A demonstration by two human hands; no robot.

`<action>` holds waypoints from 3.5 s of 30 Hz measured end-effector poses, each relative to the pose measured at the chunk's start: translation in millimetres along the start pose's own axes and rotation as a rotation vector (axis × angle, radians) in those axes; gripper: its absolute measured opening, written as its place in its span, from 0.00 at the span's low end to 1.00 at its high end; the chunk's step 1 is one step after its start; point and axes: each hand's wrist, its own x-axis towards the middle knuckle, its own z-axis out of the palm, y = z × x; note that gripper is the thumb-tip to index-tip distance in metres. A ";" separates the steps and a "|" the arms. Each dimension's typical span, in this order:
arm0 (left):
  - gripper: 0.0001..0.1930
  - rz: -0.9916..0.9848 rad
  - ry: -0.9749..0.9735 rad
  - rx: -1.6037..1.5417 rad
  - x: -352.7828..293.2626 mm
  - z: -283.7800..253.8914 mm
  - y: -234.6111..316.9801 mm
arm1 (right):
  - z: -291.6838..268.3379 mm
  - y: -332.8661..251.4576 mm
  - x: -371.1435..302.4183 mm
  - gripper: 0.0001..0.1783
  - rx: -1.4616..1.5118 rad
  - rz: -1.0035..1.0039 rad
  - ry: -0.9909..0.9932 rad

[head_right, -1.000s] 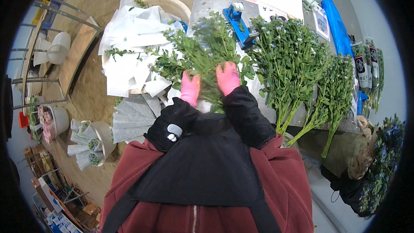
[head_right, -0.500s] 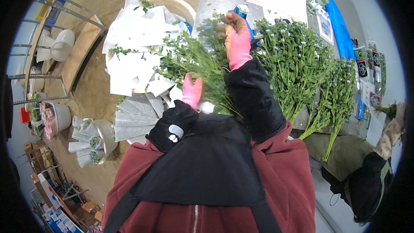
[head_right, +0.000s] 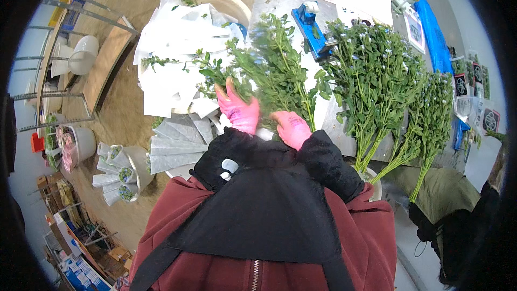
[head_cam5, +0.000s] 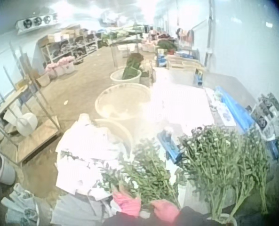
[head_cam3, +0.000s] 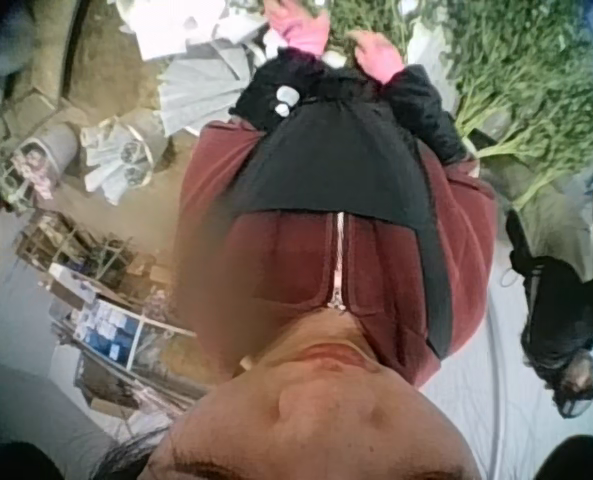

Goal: The person arranges bouquets of green leafy stems with small blue flowers on a stainless steel table. They repeatedly pick up bunches, adjust the stems, and place them into white paper sleeves. A coworker is visible across the table performing similar actions.

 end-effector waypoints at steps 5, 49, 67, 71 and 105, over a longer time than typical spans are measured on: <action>0.22 0.525 -0.183 -0.089 15.7 6.3 -3.0 | -3.5 14.9 13.9 0.26 0.222 0.059 -0.040; 0.06 0.631 -0.575 -0.251 -17.6 16.9 -55.6 | -87.3 -29.1 89.0 0.18 -0.377 0.086 -0.391; 0.28 0.228 -0.885 0.165 -5.8 -5.7 -20.9 | -36.4 48.0 39.7 0.51 0.165 0.461 0.347; 0.32 -0.026 -0.751 -0.217 2.3 -3.5 0.1 | -46.4 69.2 27.1 0.28 0.663 0.385 0.154; 0.18 -0.651 -0.841 -1.228 -20.9 47.4 -59.5 | -8.8 1.0 -3.8 0.18 -0.431 -0.053 0.250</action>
